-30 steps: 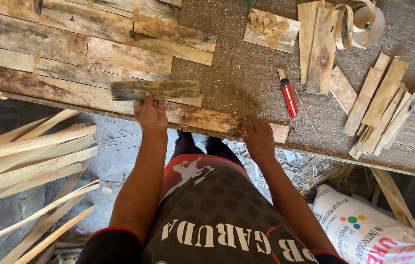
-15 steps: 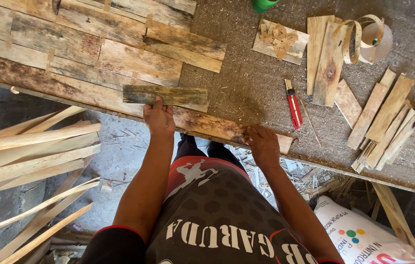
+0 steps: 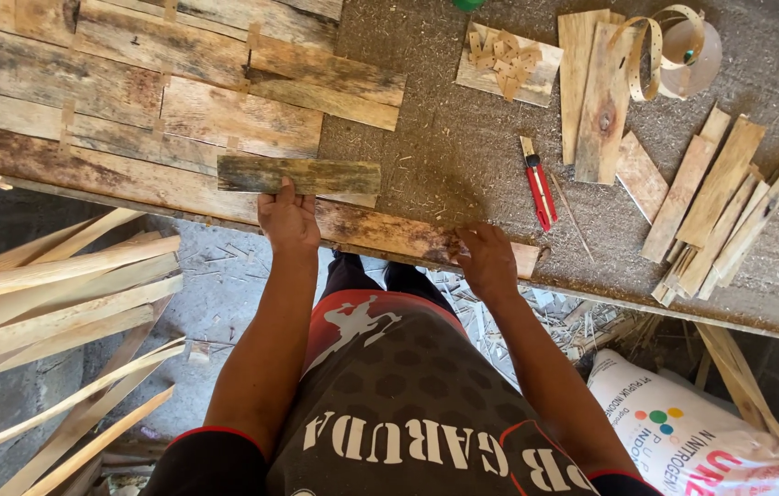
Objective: Applying small rectangular wood pieces to a large wooden surface to create a textured wall panel.
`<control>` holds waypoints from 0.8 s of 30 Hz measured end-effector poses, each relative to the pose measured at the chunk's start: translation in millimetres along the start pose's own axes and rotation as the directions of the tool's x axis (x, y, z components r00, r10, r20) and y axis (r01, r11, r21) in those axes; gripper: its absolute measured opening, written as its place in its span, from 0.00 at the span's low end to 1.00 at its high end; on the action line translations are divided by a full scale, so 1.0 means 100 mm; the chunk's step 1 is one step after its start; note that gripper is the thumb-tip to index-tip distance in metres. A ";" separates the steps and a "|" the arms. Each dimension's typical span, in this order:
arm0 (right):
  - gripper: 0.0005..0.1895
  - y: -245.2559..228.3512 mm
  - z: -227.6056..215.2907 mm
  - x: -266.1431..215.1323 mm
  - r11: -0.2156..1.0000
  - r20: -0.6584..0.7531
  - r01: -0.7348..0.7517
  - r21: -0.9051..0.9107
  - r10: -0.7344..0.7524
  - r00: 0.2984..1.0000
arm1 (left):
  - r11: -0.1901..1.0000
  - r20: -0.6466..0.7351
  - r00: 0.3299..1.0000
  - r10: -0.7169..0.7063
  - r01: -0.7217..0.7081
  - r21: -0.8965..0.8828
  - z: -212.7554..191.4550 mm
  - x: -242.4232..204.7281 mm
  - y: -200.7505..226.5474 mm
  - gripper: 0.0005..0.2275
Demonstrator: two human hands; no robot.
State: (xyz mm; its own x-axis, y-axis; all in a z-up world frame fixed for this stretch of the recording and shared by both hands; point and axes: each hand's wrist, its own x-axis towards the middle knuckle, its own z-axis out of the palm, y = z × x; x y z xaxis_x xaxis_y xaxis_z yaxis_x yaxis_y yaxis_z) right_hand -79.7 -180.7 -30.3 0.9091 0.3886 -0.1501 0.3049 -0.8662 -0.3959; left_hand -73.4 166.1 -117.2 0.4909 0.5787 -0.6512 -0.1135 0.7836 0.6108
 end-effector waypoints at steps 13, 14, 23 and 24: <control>0.24 -0.04 0.07 -0.05 0.999 -0.017 -0.030 0.017 0.030 0.999 | 1.000 0.131 0.991 -0.007 0.011 -0.026 0.01 -0.03 0.05 0.05; 0.24 -0.04 0.08 -0.06 1.000 -0.015 -0.028 -0.001 0.028 0.999 | 1.000 0.125 0.992 -0.010 0.011 -0.012 0.04 -0.08 0.07 0.05; 0.27 -0.09 0.02 0.00 0.994 0.065 -0.101 -0.047 0.104 0.992 | 0.995 0.124 0.991 -0.049 0.037 0.095 -0.04 -0.07 -0.08 0.07; 0.30 -0.09 -0.01 0.03 0.995 0.077 -0.087 -0.051 0.091 0.993 | 0.993 0.084 0.994 -0.076 0.068 0.099 0.09 -0.19 -0.01 0.06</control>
State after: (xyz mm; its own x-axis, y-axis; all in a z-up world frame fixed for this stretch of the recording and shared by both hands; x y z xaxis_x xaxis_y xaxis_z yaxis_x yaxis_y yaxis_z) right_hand -79.5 -172.2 -26.3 0.9084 0.3313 -0.2552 0.2387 -0.9118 -0.3342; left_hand -75.2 152.4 -100.8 0.5685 0.4966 -0.6559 0.0059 0.7948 0.6069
